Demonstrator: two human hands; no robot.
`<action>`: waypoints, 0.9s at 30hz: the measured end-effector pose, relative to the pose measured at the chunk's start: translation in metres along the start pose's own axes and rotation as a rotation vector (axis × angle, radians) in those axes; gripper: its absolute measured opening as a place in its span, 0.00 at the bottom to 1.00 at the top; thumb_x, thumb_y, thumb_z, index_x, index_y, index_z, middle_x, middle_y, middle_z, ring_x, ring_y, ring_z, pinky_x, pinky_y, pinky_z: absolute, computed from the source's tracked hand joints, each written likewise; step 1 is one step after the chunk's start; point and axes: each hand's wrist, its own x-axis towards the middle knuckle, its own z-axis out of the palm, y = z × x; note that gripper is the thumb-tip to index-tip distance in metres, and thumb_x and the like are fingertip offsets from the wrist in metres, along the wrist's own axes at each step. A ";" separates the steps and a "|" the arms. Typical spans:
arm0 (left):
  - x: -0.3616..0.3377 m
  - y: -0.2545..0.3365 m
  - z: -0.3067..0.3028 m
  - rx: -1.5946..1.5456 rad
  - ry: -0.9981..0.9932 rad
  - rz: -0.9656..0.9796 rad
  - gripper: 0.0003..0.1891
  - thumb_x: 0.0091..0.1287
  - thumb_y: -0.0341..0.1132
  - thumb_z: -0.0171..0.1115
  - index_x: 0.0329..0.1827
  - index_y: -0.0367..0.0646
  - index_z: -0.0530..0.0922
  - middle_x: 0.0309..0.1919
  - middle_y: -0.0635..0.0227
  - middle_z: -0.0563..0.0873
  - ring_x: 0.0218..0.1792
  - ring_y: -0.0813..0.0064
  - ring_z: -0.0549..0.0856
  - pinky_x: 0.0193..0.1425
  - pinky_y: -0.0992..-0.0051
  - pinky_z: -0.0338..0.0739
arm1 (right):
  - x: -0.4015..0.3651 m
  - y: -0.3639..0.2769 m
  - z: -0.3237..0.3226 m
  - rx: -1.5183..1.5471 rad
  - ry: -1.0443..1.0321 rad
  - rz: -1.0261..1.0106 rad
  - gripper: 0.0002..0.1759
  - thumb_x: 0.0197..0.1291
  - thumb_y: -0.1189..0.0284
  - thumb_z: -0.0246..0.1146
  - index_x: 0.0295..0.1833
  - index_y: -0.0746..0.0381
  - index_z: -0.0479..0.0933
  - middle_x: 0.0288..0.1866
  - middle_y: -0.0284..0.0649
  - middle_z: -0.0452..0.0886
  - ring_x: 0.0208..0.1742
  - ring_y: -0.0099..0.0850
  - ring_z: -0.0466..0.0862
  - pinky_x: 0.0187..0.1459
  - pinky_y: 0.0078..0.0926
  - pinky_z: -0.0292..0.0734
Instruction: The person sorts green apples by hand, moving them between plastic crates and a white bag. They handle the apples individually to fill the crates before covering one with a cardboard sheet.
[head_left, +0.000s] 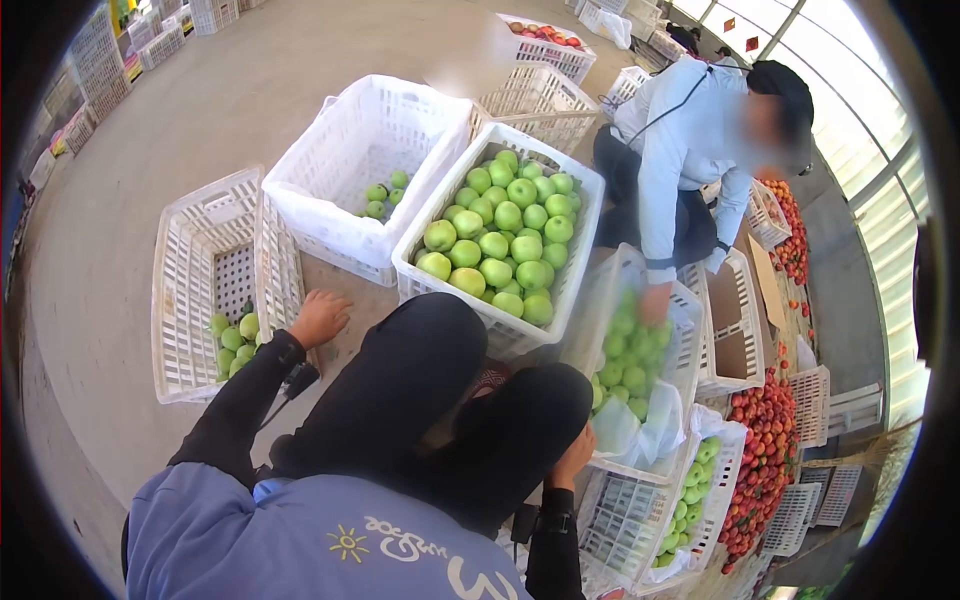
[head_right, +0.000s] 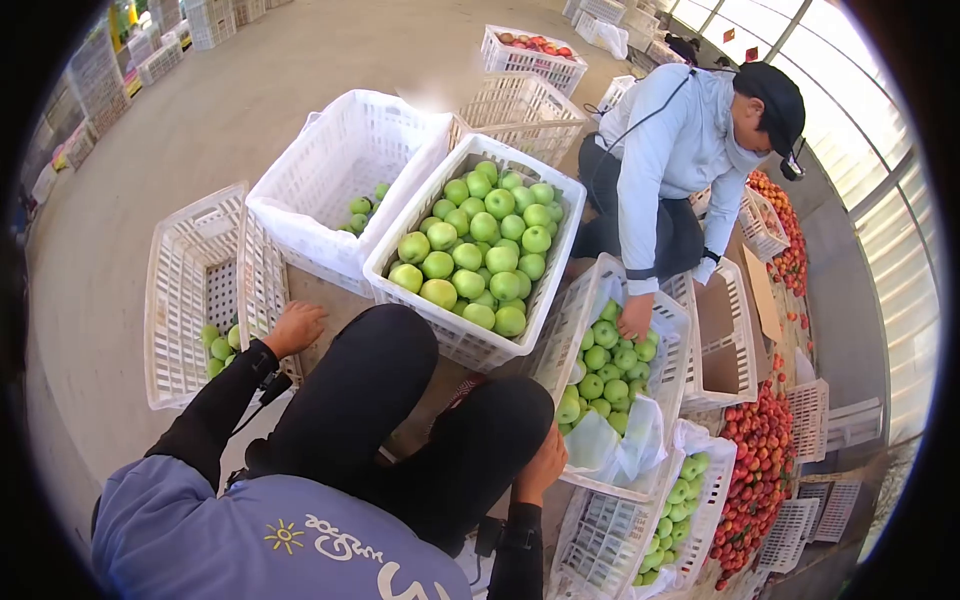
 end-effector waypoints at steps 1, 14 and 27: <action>0.009 0.003 -0.008 0.032 0.078 0.006 0.16 0.64 0.37 0.61 0.54 0.45 0.81 0.57 0.58 0.82 0.60 0.57 0.77 0.68 0.58 0.65 | 0.001 -0.006 -0.003 -0.003 0.000 -0.007 0.29 0.60 0.61 0.61 0.64 0.67 0.72 0.56 0.50 0.81 0.61 0.44 0.78 0.59 0.40 0.68; 0.138 0.007 -0.070 -0.156 0.670 0.106 0.13 0.66 0.32 0.59 0.53 0.42 0.80 0.57 0.58 0.82 0.57 0.55 0.79 0.63 0.61 0.70 | 0.002 -0.028 -0.011 -0.088 0.028 0.150 0.29 0.57 0.68 0.62 0.64 0.68 0.71 0.56 0.52 0.80 0.59 0.48 0.78 0.60 0.43 0.68; 0.171 -0.027 -0.029 0.090 0.494 0.007 0.15 0.69 0.39 0.55 0.52 0.42 0.80 0.57 0.59 0.81 0.58 0.59 0.77 0.63 0.50 0.66 | 0.004 -0.042 -0.008 -0.121 0.042 0.306 0.25 0.57 0.68 0.62 0.60 0.64 0.73 0.54 0.50 0.81 0.58 0.46 0.78 0.57 0.42 0.69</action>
